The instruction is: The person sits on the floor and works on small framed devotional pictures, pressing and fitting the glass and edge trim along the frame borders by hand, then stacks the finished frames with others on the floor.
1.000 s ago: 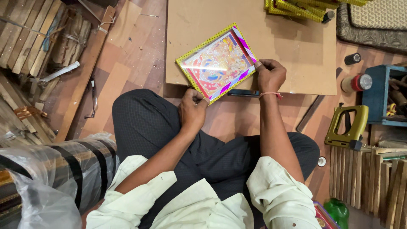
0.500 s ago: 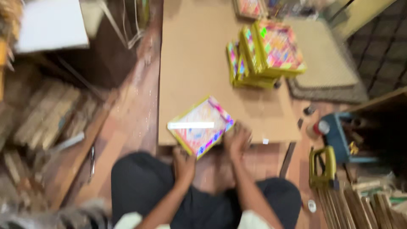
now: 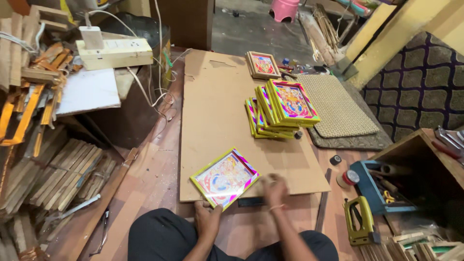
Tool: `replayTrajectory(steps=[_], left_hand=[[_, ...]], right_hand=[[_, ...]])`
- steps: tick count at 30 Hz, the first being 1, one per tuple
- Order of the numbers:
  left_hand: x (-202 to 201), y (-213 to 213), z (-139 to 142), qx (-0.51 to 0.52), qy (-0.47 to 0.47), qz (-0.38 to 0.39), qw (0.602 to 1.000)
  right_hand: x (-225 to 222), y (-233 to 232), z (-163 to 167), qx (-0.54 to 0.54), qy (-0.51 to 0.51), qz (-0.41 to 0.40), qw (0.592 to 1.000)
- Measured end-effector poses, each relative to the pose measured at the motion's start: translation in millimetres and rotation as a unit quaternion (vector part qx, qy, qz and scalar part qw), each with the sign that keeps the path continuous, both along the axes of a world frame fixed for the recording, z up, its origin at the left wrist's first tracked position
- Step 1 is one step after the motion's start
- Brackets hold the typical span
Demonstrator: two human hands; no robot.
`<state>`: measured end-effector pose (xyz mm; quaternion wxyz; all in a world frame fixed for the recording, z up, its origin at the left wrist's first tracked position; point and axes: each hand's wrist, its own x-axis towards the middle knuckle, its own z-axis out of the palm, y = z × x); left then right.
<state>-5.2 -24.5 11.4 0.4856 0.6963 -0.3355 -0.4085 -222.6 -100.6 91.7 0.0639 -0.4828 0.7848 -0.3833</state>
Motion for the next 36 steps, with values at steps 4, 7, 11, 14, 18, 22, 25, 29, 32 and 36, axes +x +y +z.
replayTrajectory(steps=[4,7,11,14,18,22,25,29,32,36], left_hand=[[-2.4,-4.6,1.0,-0.009,-0.022,0.017,1.0],[-0.6,-7.0,-1.6,0.014,0.0,0.017,1.0],[4.3,-3.9,-2.8,0.009,0.004,0.004,1.0],[6.6,-4.2,-3.5,0.022,-0.009,-0.001,1.0],[10.1,-5.0,-10.9,-0.124,-0.126,-0.017,0.984],[10.1,4.2,-13.1,-0.061,-0.055,-0.016,0.997],[10.9,9.7,0.3,-0.034,-0.033,-0.019,0.999],[18.6,13.8,23.3,-0.028,0.097,-0.023,0.995],[24.9,20.3,33.0,0.063,0.19,-0.051,0.978],[28.8,25.7,39.2,0.039,0.211,-0.052,0.975]], right_hand=[[-53.7,-7.5,23.0,0.189,0.099,-0.073,0.974],[-64.7,-10.3,16.7,0.186,0.095,-0.085,0.974],[-75.0,-18.1,-6.9,0.116,0.084,-0.11,0.984],[-86.6,-23.8,-14.2,0.171,0.032,-0.107,0.979],[-92.6,-16.7,-21.5,0.177,0.045,-0.07,0.981],[-78.1,2.3,-22.8,0.034,-0.059,-0.042,0.997],[-42.2,20.9,-5.3,-0.06,-0.201,0.061,0.976],[36.3,77.3,-0.9,-0.032,-0.407,0.198,0.891],[82.9,107.3,-12.5,0.044,-0.435,0.197,0.877],[103.0,114.9,-25.7,0.059,-0.446,0.238,0.861]])
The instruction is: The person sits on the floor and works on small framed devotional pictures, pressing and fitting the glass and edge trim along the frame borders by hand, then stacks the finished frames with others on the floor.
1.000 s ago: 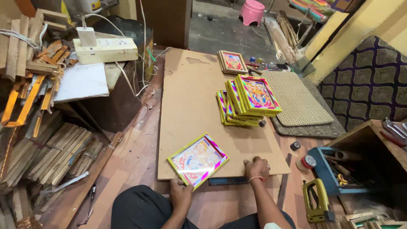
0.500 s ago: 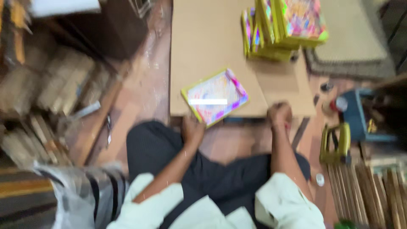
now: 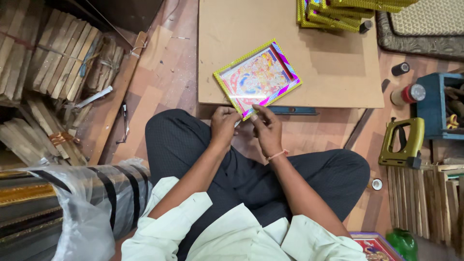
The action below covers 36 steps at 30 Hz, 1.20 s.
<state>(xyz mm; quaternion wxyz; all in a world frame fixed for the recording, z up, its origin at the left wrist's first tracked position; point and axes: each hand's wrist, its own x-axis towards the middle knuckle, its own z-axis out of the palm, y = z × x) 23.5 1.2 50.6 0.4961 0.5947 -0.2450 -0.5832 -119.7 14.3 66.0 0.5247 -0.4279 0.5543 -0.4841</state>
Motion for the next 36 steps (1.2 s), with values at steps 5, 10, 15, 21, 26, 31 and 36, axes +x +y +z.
replayTrajectory(steps=[5,10,15,21,26,31,36], left_hand=[[0.3,-0.1,3.4,-0.009,-0.001,0.004,1.0],[-0.1,-0.8,-0.4,-0.001,0.027,0.006,1.0],[0.1,-2.5,-1.9,0.008,0.058,0.01,0.998],[0.7,-1.2,-3.5,0.01,0.065,0.006,0.998],[-1.2,-1.6,-16.7,0.005,0.067,0.008,0.998],[0.8,-4.2,-26.8,-0.01,0.217,0.009,0.976],[8.0,-9.7,-17.5,0.033,0.264,0.038,0.963]], right_hand=[[1.3,-1.4,-6.3,-0.007,0.027,0.018,0.999],[2.1,1.4,-6.8,-0.022,0.054,0.026,0.998],[4.3,0.2,-3.1,-0.022,0.071,0.022,0.997],[4.9,1.8,-1.5,-0.019,0.052,0.016,0.998],[6.0,3.1,1.6,-0.038,0.075,0.022,0.996],[10.5,7.0,6.1,-0.071,0.113,0.013,0.991],[6.3,6.1,-4.8,-0.056,0.1,-0.019,0.993]])
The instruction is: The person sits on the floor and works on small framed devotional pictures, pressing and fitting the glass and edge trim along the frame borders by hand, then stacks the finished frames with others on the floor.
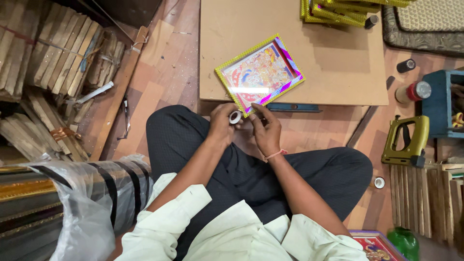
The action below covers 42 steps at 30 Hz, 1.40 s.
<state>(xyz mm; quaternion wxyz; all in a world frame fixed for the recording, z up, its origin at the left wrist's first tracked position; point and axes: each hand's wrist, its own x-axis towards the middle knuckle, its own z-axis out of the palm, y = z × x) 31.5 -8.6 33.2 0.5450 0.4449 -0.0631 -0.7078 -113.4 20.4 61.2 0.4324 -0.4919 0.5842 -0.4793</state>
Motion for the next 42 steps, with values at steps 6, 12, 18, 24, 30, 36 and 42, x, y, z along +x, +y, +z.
replayTrajectory(steps=[6,12,18,24,30,36,42], left_hand=[[16.5,-20.0,13.2,-0.055,-0.194,0.073,0.977],[43.0,-86.3,15.8,-0.166,-0.454,0.1,0.87],[41.7,-98.4,20.3,-0.062,-0.39,-0.02,0.919],[14.0,-18.6,20.1,-0.052,-0.276,0.044,0.959],[-29.7,38.3,31.4,-0.035,-0.229,-0.091,0.969],[-21.7,35.9,33.5,-0.22,-0.173,-0.123,0.952],[-19.8,38.0,29.4,-0.355,-0.18,-0.122,0.909]], right_hand=[[-83.1,-66.9,-16.9,-0.125,0.015,-0.247,0.961],[-134.3,-92.7,-17.5,-0.068,0.442,-0.451,0.773],[-27.3,-21.7,-32.6,-0.042,0.021,-0.092,0.995],[-41.2,-45.5,-24.8,0.003,0.035,-0.124,0.992],[-93.1,-112.5,3.3,-0.03,0.078,-0.04,0.996],[-87.7,-59.8,21.4,-0.01,-0.129,-0.089,0.988],[-50.7,14.9,29.6,0.169,-0.308,0.047,0.935]])
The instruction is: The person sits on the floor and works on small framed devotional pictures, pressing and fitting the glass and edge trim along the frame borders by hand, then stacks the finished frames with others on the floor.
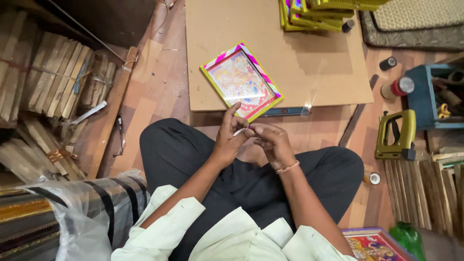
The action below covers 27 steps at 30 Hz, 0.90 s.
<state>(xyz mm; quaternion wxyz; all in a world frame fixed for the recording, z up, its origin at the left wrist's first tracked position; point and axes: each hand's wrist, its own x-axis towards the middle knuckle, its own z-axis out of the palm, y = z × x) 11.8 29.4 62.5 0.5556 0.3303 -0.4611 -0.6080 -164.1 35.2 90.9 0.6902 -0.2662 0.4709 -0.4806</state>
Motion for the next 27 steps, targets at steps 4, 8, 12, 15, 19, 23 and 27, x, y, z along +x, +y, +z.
replayTrajectory(steps=[4,8,12,15,19,23,27], left_hand=[[4.2,4.5,13.5,-0.006,-0.03,-0.01,0.999],[8.0,10.0,29.0,-0.053,-0.157,0.019,0.986],[5.6,12.5,38.3,-0.079,-0.19,0.029,0.978],[5.8,12.9,39.6,-0.082,-0.212,0.036,0.973],[5.2,13.5,31.1,-0.061,-0.211,0.032,0.975],[-1.6,9.2,16.1,-0.013,-0.09,0.047,0.995],[-3.0,4.3,10.6,0.097,-0.063,0.065,0.991]], right_hand=[[9.1,0.2,8.1,-0.005,-0.044,0.016,0.999],[7.5,-1.9,6.0,-0.015,-0.048,0.023,0.998],[2.7,-1.8,-1.2,-0.011,-0.056,0.02,0.998],[0.2,-3.2,-4.7,0.006,-0.038,0.015,0.999],[0.1,-4.1,-5.7,-0.009,-0.061,0.032,0.998],[3.2,-4.5,-4.8,-0.057,-0.015,0.016,0.998],[6.7,-8.0,-6.8,-0.078,0.052,-0.004,0.996]])
